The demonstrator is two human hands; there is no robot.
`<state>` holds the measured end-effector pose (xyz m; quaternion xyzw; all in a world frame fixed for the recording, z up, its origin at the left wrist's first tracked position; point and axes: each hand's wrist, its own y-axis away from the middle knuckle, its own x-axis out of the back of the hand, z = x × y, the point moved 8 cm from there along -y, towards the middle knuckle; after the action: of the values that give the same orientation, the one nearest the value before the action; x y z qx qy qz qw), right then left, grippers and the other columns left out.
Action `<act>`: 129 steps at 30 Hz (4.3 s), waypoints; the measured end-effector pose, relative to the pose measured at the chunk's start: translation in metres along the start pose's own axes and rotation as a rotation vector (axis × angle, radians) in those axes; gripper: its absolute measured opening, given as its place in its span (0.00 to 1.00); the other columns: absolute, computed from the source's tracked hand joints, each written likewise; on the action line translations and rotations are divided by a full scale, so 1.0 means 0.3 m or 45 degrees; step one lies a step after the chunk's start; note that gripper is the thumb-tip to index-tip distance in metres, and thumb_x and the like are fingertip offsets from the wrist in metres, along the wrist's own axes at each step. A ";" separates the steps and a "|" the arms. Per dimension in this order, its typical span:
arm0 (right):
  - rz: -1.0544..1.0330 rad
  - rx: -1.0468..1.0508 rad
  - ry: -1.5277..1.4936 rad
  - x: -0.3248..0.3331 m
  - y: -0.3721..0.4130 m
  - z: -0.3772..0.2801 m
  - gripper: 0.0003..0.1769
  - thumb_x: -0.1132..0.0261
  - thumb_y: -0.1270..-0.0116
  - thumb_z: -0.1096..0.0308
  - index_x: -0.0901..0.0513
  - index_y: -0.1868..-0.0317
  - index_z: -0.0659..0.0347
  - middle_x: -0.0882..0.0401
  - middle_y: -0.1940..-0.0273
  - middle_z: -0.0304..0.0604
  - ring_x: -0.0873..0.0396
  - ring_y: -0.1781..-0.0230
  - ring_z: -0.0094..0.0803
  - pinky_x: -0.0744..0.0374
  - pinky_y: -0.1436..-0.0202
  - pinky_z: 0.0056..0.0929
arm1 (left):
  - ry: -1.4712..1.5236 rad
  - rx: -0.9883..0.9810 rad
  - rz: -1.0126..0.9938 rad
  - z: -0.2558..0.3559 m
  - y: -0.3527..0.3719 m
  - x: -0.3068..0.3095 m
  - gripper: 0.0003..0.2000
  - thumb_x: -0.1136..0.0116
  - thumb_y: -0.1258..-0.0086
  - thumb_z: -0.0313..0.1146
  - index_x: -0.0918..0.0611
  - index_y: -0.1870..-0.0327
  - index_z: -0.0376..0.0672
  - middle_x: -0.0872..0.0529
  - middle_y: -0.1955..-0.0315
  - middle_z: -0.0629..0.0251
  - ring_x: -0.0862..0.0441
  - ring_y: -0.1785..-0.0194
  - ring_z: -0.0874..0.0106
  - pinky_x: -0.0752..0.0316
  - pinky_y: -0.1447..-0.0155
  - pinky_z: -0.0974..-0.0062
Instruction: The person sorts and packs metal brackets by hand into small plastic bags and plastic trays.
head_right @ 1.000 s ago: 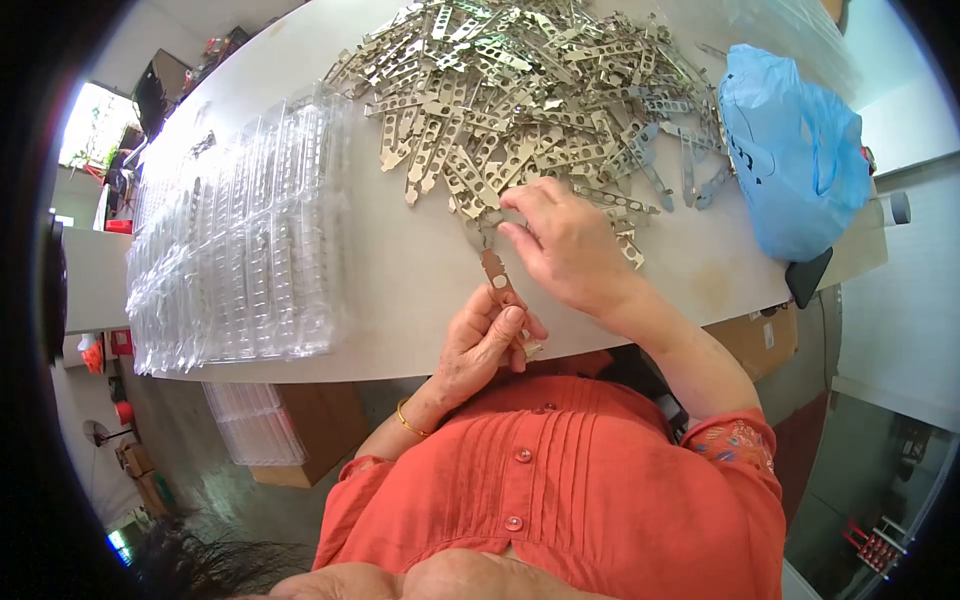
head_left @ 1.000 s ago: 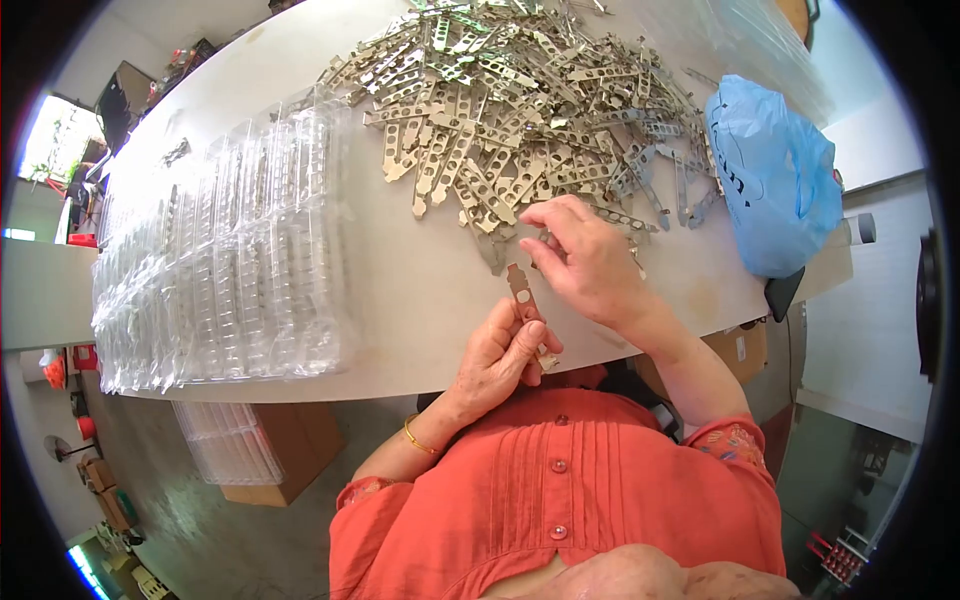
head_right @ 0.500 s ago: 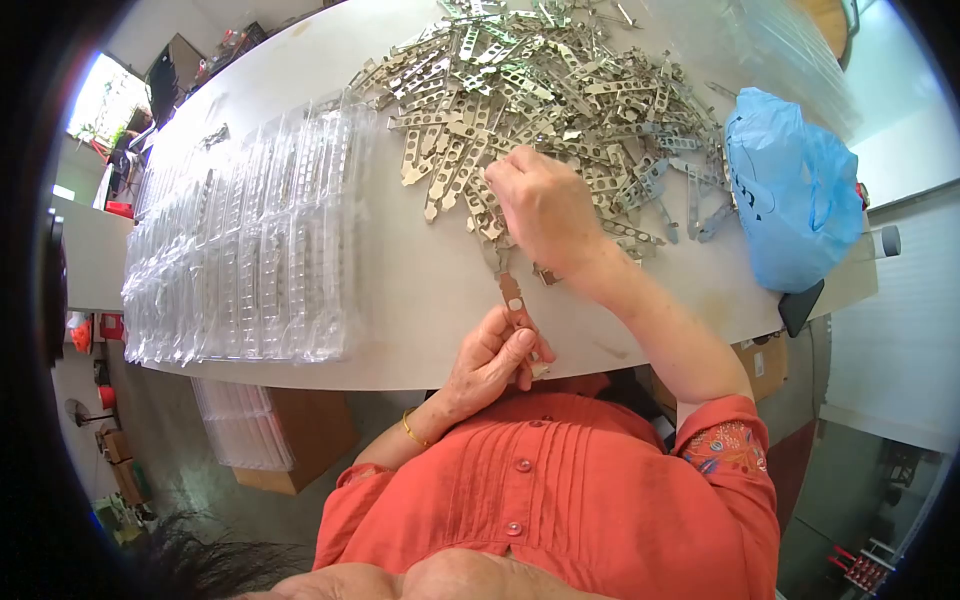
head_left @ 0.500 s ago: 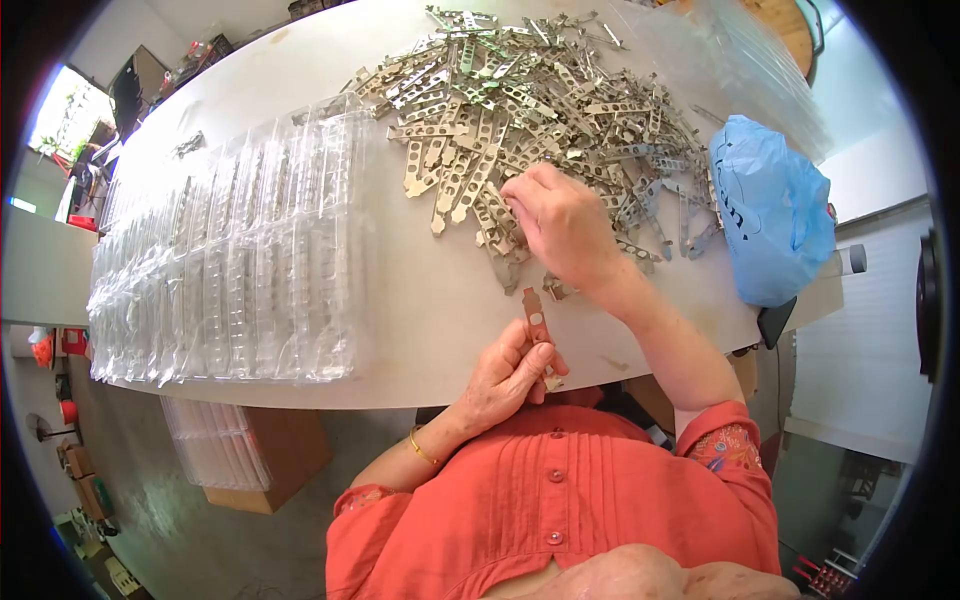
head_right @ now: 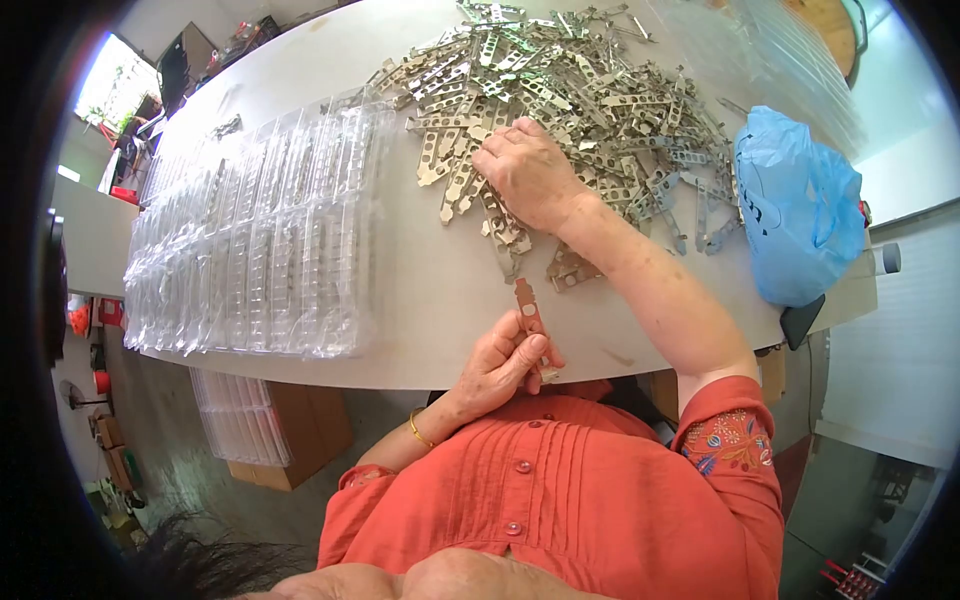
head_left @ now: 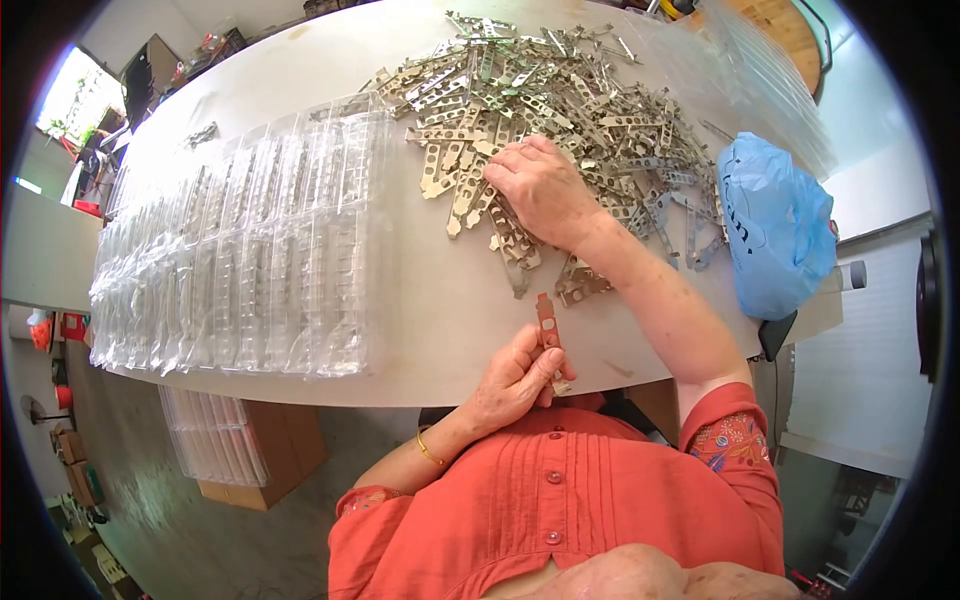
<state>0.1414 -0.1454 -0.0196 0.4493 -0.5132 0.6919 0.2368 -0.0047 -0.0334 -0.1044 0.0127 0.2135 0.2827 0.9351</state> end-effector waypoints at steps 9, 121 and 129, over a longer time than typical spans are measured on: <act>-0.061 0.198 0.021 0.002 -0.002 0.009 0.06 0.39 0.35 0.72 0.18 0.60 0.54 0.17 0.62 0.35 0.18 0.53 0.30 0.29 0.34 0.33 | -0.015 0.002 0.005 0.003 -0.001 -0.001 0.12 0.54 0.15 0.40 0.28 0.46 0.39 0.14 0.63 0.62 0.24 0.77 0.82 0.26 0.70 0.85; -0.271 -1.612 -1.829 0.208 0.680 -0.206 0.05 0.38 0.25 0.74 0.23 0.52 0.64 0.25 0.71 0.28 0.30 0.74 0.09 0.30 0.71 0.15 | 0.639 0.237 -0.089 -0.062 -0.094 -0.045 0.11 0.49 0.17 0.40 0.26 0.50 0.40 0.19 0.66 0.69 0.25 0.77 0.81 0.29 0.71 0.84; -0.279 -1.588 -1.767 0.214 0.679 -0.213 0.04 0.38 0.25 0.74 0.23 0.53 0.64 0.25 0.71 0.28 0.30 0.74 0.09 0.30 0.72 0.15 | 0.629 0.242 -0.086 -0.068 -0.087 -0.040 0.11 0.48 0.17 0.39 0.25 0.49 0.40 0.19 0.66 0.68 0.25 0.78 0.80 0.29 0.73 0.83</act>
<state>-0.0746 -0.1687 -0.0700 0.5992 -0.7726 -0.1566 0.1397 -0.0083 -0.0638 -0.1219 0.0239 0.4612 0.2247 0.8581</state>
